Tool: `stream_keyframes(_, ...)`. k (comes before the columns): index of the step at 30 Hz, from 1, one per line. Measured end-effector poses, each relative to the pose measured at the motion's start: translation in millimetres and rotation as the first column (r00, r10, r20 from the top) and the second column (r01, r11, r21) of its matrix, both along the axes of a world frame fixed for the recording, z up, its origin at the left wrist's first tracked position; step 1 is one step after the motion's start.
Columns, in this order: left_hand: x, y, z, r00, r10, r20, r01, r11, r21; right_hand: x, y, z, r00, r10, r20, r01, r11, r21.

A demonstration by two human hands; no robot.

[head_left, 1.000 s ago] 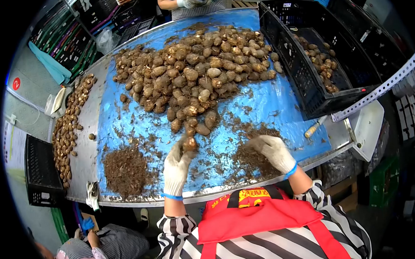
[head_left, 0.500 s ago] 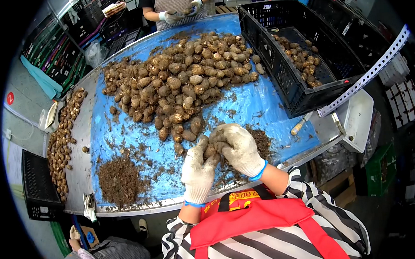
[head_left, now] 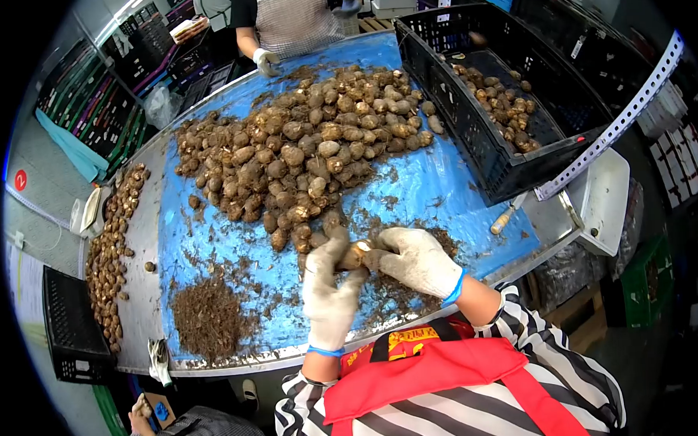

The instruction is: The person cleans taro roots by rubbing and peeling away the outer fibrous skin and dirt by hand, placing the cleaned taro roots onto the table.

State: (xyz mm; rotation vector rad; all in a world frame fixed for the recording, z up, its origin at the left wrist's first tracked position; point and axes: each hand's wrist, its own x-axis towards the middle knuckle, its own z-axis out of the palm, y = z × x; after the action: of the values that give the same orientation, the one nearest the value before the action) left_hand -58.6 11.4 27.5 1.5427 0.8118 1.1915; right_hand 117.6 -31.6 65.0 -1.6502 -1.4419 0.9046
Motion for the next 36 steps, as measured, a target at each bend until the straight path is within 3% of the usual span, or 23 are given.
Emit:
stream_keyframes(1,-0.8,1.2,-10.2,0.982,0.093,-0.164,-0.06,0.979,0.195,1.6,1.4,-5.2,0.998,0.031,0.062,-0.031,0.999,-0.01)
stream_keyframes(3,-6.2,2.7,-14.0,0.947,0.121,-0.296,-0.012,0.938,0.346,-0.4,-0.1,-9.1,0.991,0.077,0.109,-0.078,0.997,0.003)
stream_keyframes(5,-8.2,0.9,-15.9,0.952,0.078,-0.296,0.004,0.964,0.267,-0.8,-2.8,-17.6,0.964,0.098,0.248,-0.138,0.979,0.149)
stream_keyframes(6,-7.4,-0.2,-12.5,0.951,0.04,-0.305,0.017,0.983,0.18,-2.5,-5.0,-21.3,0.954,0.101,0.283,-0.19,0.933,0.306)
stream_keyframes(7,-7.0,0.1,-9.3,0.951,-0.003,-0.309,0.033,0.995,0.091,-0.7,-4.8,-20.6,0.958,0.145,0.248,-0.223,0.92,0.323)
stream_keyframes(9,-5.0,7.2,-2.5,0.982,-0.079,-0.17,0.03,0.961,-0.276,5.4,-8.2,-12.9,0.959,0.216,0.181,-0.269,0.896,0.354)
stream_keyframes(10,-3.3,9.2,-1.6,0.99,-0.107,-0.087,0.057,0.892,-0.448,7.9,-12.6,-5.8,0.976,0.172,0.132,-0.197,0.959,0.205)
stream_keyframes(11,-6.1,12.3,-12.8,0.99,-0.097,0.105,0.138,0.84,-0.525,11.7,-12.3,-14.1,0.997,0.078,-0.014,-0.076,0.992,0.096)
stream_keyframes(13,-7.9,10.9,-13.4,0.943,-0.102,0.316,0.251,0.842,-0.478,16.5,-10.5,-16.2,0.995,-0.094,0.026,0.092,0.993,0.068)
stream_keyframes(14,-9.4,12.3,-18.1,0.938,-0.112,0.329,0.265,0.842,-0.47,17.0,-10.8,-9.5,0.993,-0.094,-0.068,0.093,0.996,-0.014)
stream_keyframes(17,-3.5,10.7,-10.0,0.934,-0.142,0.327,0.279,0.862,-0.424,5.7,-7.9,-19.9,0.904,-0.078,-0.419,0.097,0.995,0.023)
stream_keyframes(18,-2.5,9.9,-12.1,0.941,-0.149,0.304,0.276,0.858,-0.434,3.0,-6.7,-8.1,0.891,-0.087,-0.445,0.084,0.996,-0.027)
stream_keyframes(19,-0.8,7.8,-10.3,0.958,-0.165,0.236,0.255,0.866,-0.43,1.8,-2.8,-15.2,0.944,-0.072,-0.323,0.105,0.991,0.086)
stream_keyframes(21,1.7,2.8,-2.2,0.978,-0.184,0.097,0.207,0.885,-0.417,-3.5,-2.1,-14.8,0.944,-0.157,-0.289,0.164,0.986,0.002)
stream_keyframes(22,2.0,2.2,-3.7,0.984,-0.168,0.063,0.18,0.901,-0.395,-3.2,-2.1,-5.1,0.969,-0.156,-0.191,0.153,0.988,-0.031)
stream_keyframes(25,2.2,0.3,-3.5,0.978,-0.164,-0.13,0.119,0.946,-0.3,-4.2,-1.6,-8.4,0.96,-0.172,-0.221,0.175,0.985,-0.004)
stream_keyframes(26,1.8,0.0,-5.7,0.982,-0.182,-0.056,0.15,0.923,-0.353,-5.4,-1.0,-20.9,0.95,-0.156,-0.27,0.18,0.982,0.066)
stream_keyframes(29,1.9,0.5,-12.9,0.97,-0.215,0.11,0.242,0.86,-0.45,-8.8,-0.7,-12.7,0.984,-0.121,-0.13,0.148,0.966,0.214)
stream_keyframes(31,2.0,0.6,-15.2,0.962,-0.23,0.145,0.272,0.847,-0.458,-6.8,-0.3,-17.3,0.992,-0.1,0.076,0.073,0.951,0.301)
stream_keyframes(33,3.9,1.1,-24.5,0.919,-0.142,0.367,0.327,0.794,-0.513,-2.1,-4.0,-21.7,0.973,-0.071,0.218,-0.013,0.931,0.365)
stream_keyframes(34,3.8,1.8,-29.5,0.88,-0.085,0.468,0.357,0.768,-0.532,1.9,-7.5,-22.1,0.961,0.081,0.264,-0.166,0.933,0.32)
stream_keyframes(36,-2.8,9.4,-35.5,0.907,-0.106,0.408,0.329,0.783,-0.528,-0.8,-17.5,-28.6,0.945,0.166,0.283,-0.266,0.893,0.364)
